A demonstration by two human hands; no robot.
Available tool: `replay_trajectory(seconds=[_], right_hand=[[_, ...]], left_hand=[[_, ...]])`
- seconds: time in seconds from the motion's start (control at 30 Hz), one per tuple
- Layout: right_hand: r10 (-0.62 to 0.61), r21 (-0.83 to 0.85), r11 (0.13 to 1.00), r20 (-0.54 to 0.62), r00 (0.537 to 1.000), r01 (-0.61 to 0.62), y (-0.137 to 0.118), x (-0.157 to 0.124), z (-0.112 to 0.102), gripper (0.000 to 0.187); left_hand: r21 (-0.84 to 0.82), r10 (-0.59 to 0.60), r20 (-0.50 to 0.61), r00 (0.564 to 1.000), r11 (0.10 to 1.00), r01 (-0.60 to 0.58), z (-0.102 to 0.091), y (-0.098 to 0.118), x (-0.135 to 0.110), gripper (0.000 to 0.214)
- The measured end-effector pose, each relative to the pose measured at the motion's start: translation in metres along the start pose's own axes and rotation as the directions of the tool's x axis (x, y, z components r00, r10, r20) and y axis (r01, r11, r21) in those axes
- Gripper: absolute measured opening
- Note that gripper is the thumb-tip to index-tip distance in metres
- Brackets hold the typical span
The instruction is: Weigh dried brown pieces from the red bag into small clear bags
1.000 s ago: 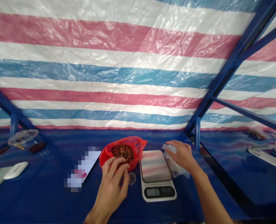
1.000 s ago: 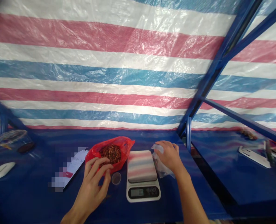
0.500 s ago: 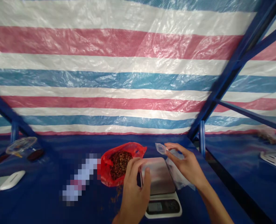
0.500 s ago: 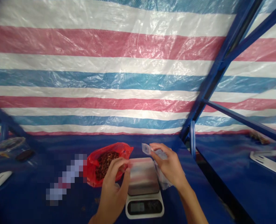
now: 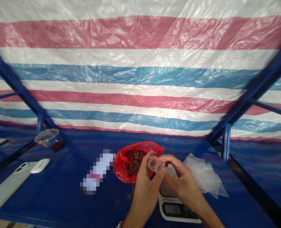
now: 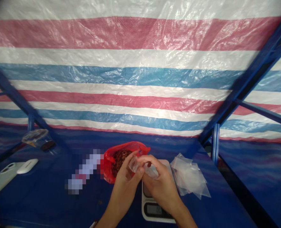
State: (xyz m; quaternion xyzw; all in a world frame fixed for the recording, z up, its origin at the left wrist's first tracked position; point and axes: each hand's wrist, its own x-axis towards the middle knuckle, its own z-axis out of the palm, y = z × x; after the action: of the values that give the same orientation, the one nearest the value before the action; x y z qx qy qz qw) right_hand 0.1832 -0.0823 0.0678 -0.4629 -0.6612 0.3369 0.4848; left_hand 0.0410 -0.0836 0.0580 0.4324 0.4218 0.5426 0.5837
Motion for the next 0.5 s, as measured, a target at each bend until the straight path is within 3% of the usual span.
replay_trajectory(seconds=[0.13,0.27,0.37,0.5], right_hand=[[-0.054,-0.043,0.997,0.065,0.996,0.057,-0.014,-0.006,0.003,0.033],[0.012,-0.285,0.957,0.245,0.969,0.06,-0.014,-0.017,0.008,0.043],[0.118,-0.49,0.868,0.362,0.925,0.081,0.0,-0.027,0.022,0.055],[0.163,-0.611,0.785,0.362,0.918,0.102,0.013,-0.035,0.037,0.042]], left_hand=[[0.026,0.034,-0.165,0.986,0.999,-0.031,-0.021,0.018,0.01,0.054],[0.101,0.165,-0.371,0.914,0.985,-0.136,-0.048,0.036,0.021,0.059],[0.21,0.253,-0.449,0.857,0.962,-0.175,-0.065,0.043,0.024,0.059],[0.4,0.335,-0.482,0.81,0.906,-0.138,-0.08,0.042,0.025,0.052]])
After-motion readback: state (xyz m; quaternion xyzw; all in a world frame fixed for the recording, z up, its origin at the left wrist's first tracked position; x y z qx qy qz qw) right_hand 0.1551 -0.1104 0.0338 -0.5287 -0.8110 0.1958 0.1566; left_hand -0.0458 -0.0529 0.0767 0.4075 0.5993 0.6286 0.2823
